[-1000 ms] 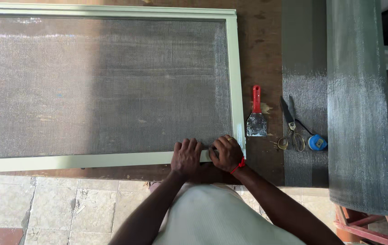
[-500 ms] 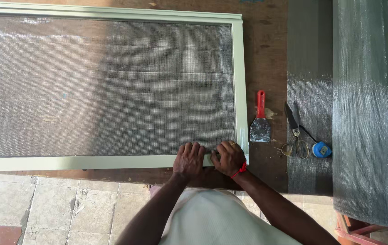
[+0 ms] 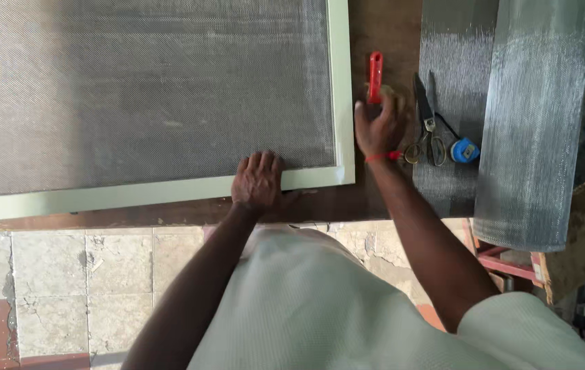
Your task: The person secures a mesh screen into a rectangular window frame using a red-handled flat tool to press the spline into the frame groove. They work along the edges of the frame, ensuring the mesh is taut and properly seated. The person also uses pliers to adjust the spline at the corners.
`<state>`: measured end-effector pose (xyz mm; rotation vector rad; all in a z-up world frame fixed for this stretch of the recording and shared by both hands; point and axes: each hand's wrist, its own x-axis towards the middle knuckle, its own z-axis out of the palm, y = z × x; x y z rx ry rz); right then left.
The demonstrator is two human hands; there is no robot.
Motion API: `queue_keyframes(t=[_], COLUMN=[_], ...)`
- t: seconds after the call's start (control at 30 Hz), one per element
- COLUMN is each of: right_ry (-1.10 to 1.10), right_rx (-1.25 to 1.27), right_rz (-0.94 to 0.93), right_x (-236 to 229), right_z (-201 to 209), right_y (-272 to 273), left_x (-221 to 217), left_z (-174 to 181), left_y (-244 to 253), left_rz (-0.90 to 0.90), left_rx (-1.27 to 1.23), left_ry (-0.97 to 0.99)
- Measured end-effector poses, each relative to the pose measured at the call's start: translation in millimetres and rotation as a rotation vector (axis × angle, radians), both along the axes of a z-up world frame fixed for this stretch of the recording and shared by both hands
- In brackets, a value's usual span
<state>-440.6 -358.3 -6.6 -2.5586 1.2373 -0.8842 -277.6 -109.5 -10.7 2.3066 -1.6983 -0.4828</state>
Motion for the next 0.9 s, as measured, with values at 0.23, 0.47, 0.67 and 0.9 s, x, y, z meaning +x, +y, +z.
queue_keyframes(t=[0.23,0.47,0.67,0.9], right_ry=[0.282,-0.754,-0.295,-0.286], right_rx=[0.032,1.184,1.324,1.333], right_rz=[-0.088,0.471,0.424,0.334], right_x=[6,49,70,58], right_z=[10,29,-33,-25], right_y=[-60,-16,7,9], left_x=[3,3,8,6], left_z=[19,14,17,22], left_y=[-5,-3,-1,-4], left_rz=[-0.019,-0.006,-0.002,0.027], left_rx=[0.137,0.003,-0.038,-0.084], left_ry=[0.069,0.024,0.007,0.012])
